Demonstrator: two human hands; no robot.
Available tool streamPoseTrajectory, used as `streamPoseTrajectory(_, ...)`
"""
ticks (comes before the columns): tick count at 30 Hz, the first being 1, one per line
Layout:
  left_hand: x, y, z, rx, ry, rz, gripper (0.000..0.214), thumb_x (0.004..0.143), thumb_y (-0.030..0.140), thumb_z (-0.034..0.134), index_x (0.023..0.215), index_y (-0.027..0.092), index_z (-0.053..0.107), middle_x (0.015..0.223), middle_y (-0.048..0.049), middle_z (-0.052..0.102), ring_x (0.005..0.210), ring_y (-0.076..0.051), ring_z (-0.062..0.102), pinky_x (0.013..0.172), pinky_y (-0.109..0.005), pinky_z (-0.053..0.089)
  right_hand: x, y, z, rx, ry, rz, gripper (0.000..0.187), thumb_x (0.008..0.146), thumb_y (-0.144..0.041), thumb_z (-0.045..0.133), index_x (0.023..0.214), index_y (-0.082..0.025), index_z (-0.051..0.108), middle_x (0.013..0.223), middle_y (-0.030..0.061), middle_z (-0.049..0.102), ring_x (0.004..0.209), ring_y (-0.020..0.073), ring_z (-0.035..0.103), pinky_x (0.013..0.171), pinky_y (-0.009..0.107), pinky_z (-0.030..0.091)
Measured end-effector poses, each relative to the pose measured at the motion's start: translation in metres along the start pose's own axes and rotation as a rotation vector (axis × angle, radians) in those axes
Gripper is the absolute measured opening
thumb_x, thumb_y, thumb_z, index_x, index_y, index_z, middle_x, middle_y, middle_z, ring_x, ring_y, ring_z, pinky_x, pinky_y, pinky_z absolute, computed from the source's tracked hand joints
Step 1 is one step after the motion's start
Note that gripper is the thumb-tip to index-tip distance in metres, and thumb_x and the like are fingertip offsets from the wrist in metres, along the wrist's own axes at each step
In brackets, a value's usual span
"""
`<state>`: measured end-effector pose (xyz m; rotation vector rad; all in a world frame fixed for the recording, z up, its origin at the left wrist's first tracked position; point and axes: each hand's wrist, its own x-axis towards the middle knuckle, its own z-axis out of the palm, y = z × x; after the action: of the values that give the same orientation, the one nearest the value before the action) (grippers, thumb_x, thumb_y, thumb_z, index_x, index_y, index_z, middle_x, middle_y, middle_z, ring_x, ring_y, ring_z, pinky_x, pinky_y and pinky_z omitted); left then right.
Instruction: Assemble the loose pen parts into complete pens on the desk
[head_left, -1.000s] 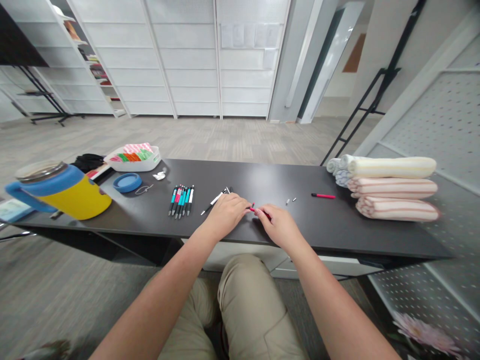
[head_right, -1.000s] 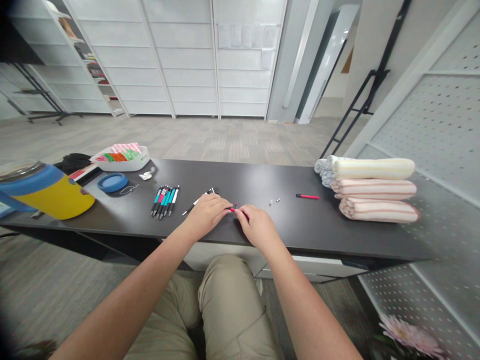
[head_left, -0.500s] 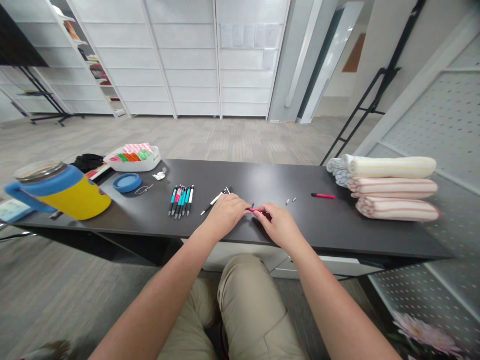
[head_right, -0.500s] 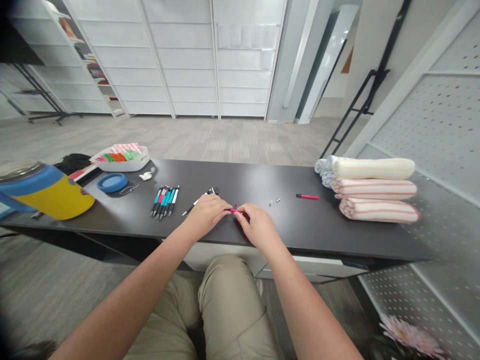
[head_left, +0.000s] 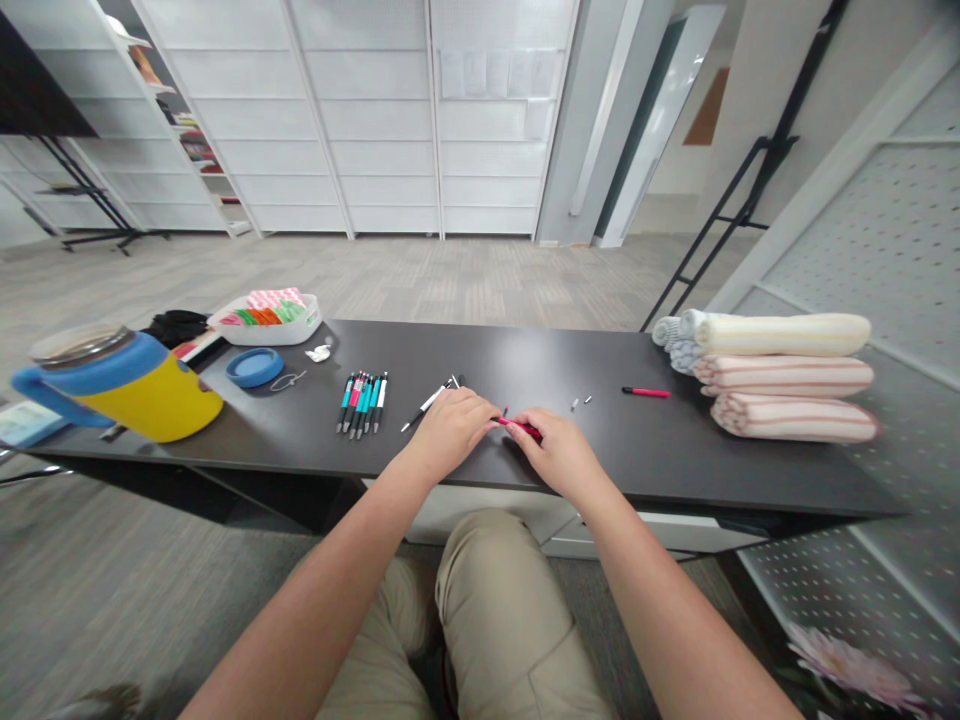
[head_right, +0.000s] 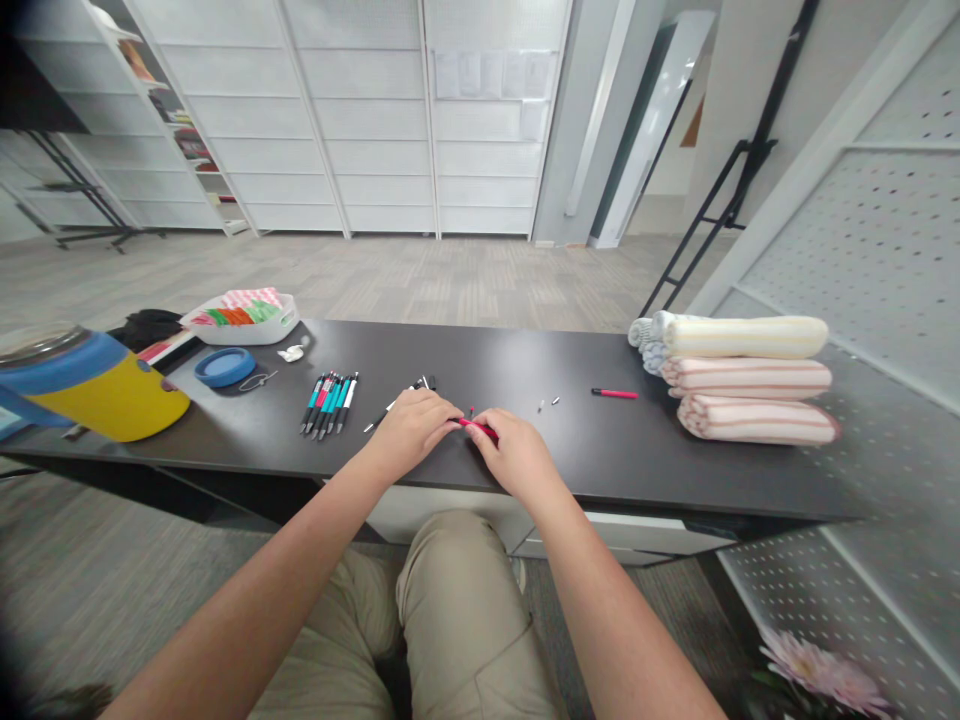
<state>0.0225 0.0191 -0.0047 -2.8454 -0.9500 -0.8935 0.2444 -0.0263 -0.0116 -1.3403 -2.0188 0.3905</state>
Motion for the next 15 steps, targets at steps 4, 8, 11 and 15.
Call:
streamPoseTrajectory(4, 0.0011, 0.0011, 0.0004, -0.021, -0.008, -0.014, 0.027, 0.107, 0.036, 0.052, 0.115, 0.020, 0.073, 0.109, -0.0099, 0.077, 0.104, -0.025, 0.065, 0.093, -0.041, 0.043, -0.0007, 0.0004, -0.0009, 0.025, 0.039, -0.015, 0.019, 0.105, -0.038, 0.057, 0.100, -0.024, 0.069, 0.097, 0.0061, 0.073, 0.091, 0.0230, 0.066, 0.080, 0.033, 0.047)
streamPoseTrajectory(8, 0.0011, 0.0007, 0.0000, -0.053, 0.013, -0.041, 0.025, 0.105, 0.035, 0.056, 0.116, 0.022, 0.074, 0.111, -0.0102, 0.077, 0.106, -0.025, 0.066, 0.094, -0.041, 0.044, -0.0008, 0.0017, -0.0011, 0.030, 0.060, -0.005, 0.018, 0.103, -0.039, 0.059, 0.100, -0.024, 0.069, 0.097, 0.0069, 0.073, 0.088, 0.0230, 0.065, 0.077, 0.034, 0.047)
streamPoseTrajectory(11, 0.0005, -0.0023, -0.0019, -0.137, 0.033, -0.072, 0.022, 0.102, 0.036, 0.062, 0.116, 0.024, 0.074, 0.110, -0.0077, 0.078, 0.105, -0.024, 0.068, 0.095, -0.040, 0.045, -0.0011, 0.0018, -0.0013, 0.048, 0.065, 0.010, 0.016, 0.101, -0.037, 0.061, 0.101, -0.023, 0.068, 0.099, 0.0064, 0.074, 0.087, 0.0221, 0.066, 0.077, 0.032, 0.047)
streamPoseTrajectory(15, 0.0000, -0.0077, -0.0063, -0.416, 0.069, -0.205, 0.020, 0.095, 0.035, 0.072, 0.111, 0.024, 0.076, 0.108, -0.0049, 0.079, 0.099, -0.021, 0.071, 0.090, -0.034, 0.051, -0.0017, 0.0011, -0.0026, 0.119, 0.027, 0.075, 0.020, 0.101, -0.041, 0.060, 0.104, -0.023, 0.068, 0.092, 0.0035, 0.074, 0.075, 0.0193, 0.064, 0.070, 0.030, 0.045)
